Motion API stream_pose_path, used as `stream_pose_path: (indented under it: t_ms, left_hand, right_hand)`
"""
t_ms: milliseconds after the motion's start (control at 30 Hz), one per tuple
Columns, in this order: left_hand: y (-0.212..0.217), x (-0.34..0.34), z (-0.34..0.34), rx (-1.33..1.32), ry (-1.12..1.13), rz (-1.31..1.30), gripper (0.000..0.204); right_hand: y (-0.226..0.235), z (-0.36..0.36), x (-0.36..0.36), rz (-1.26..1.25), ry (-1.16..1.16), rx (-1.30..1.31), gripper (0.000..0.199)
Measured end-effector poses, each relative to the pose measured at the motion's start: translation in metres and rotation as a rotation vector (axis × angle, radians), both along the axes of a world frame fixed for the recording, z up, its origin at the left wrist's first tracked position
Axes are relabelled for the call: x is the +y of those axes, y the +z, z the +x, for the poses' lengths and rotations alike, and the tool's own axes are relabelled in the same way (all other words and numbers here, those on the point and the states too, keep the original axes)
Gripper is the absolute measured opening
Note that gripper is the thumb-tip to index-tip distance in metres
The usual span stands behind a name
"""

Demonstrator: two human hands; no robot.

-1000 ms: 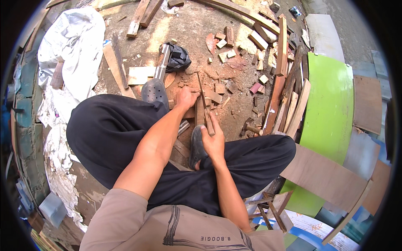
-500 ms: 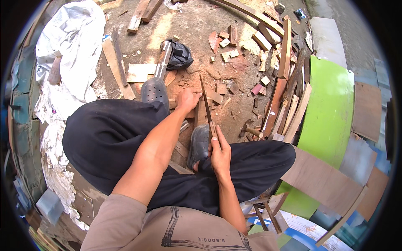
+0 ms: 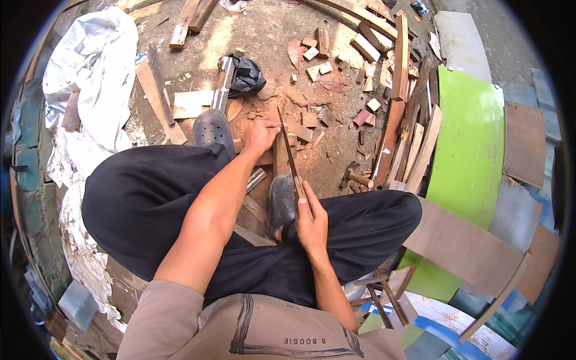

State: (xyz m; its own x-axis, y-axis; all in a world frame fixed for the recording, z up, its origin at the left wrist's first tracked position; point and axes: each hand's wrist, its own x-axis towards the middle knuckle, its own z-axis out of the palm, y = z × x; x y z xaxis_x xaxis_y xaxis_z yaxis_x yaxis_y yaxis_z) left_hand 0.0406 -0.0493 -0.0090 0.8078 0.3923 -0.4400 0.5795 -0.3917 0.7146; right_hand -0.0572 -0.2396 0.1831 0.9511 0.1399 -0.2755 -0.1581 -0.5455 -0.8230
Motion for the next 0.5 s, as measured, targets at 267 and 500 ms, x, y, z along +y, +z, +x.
stream_pose_path:
  t_ms: [267, 500]
  left_hand:
    - [0.016, -0.006, 0.003, -0.016, -0.023, -0.015, 0.029]
    - [0.001, 0.000, 0.004, -0.045, -0.007, 0.021, 0.032]
  right_hand:
    - [-0.060, 0.036, 0.020, 0.001, -0.082, -0.162, 0.041]
    - [-0.044, 0.044, 0.039, -0.021, -0.048, 0.012, 0.044]
